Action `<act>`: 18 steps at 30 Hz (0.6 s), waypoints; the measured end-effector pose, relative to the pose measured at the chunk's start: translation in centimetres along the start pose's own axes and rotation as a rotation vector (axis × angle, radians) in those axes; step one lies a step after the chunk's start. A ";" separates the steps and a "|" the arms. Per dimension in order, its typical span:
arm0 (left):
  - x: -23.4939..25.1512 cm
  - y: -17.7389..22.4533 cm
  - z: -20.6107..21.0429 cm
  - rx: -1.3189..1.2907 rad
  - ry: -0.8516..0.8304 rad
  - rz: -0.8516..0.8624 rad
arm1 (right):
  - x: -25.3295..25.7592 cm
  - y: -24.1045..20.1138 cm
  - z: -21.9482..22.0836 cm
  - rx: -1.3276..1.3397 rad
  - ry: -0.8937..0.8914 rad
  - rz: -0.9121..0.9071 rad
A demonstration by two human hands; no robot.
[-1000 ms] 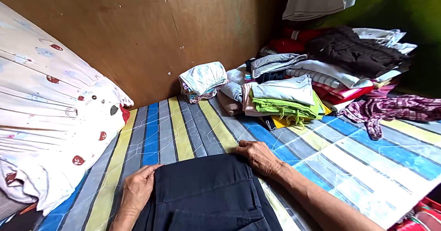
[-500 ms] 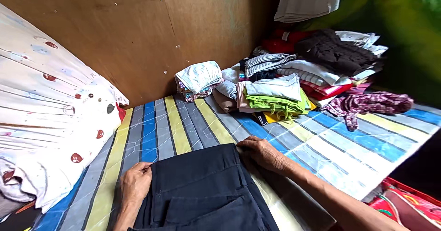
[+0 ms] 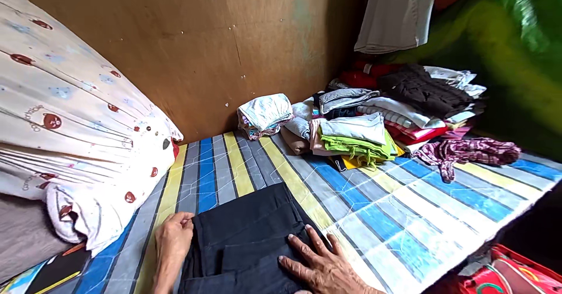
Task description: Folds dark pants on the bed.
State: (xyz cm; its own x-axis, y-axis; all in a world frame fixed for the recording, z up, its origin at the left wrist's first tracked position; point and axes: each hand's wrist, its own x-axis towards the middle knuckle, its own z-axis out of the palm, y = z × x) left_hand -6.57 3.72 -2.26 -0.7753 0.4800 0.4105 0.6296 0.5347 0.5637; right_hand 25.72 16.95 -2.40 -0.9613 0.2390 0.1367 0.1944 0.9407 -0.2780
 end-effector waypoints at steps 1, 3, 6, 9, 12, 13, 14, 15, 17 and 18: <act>-0.3 0.5 -0.2 -0.017 0.035 0.063 | 0.5 0.1 0.0 -0.011 0.047 -0.010; -1.3 2.5 -1.2 -0.076 0.028 0.193 | 2.1 0.7 0.2 -0.046 0.123 -0.035; -3.4 7.0 -4.1 -0.119 -0.160 0.341 | 6.4 1.5 -1.3 -0.031 0.044 0.035; -5.2 9.7 -4.9 -0.079 -0.472 0.342 | 10.9 2.4 -2.1 0.043 -0.181 0.243; -5.5 10.1 -3.0 0.236 -0.917 0.145 | 13.2 1.8 -2.3 -0.034 -0.290 0.343; -5.4 10.1 -2.7 0.299 -0.981 0.118 | 13.8 1.1 -2.9 -0.077 -0.324 0.352; -5.0 10.1 -2.7 0.325 -1.012 0.115 | 14.5 0.6 -3.4 -0.111 -0.330 0.355; -4.6 10.1 -2.8 0.330 -1.034 0.117 | 15.0 0.5 -3.6 -0.122 -0.304 0.353; -4.1 10.5 -2.8 0.350 -1.075 0.102 | 15.6 1.7 -2.4 -0.087 -0.259 0.349; -4.0 11.0 -2.9 0.384 -1.091 0.079 | 15.7 2.4 -1.6 -0.064 -0.253 0.354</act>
State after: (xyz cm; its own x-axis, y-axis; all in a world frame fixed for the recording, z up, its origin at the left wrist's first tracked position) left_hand 3.31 5.72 4.38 -0.3945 0.7663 -0.5072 0.7932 0.5626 0.2331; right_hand 11.38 23.32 0.65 -0.8494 0.4901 -0.1957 0.5241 0.8266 -0.2050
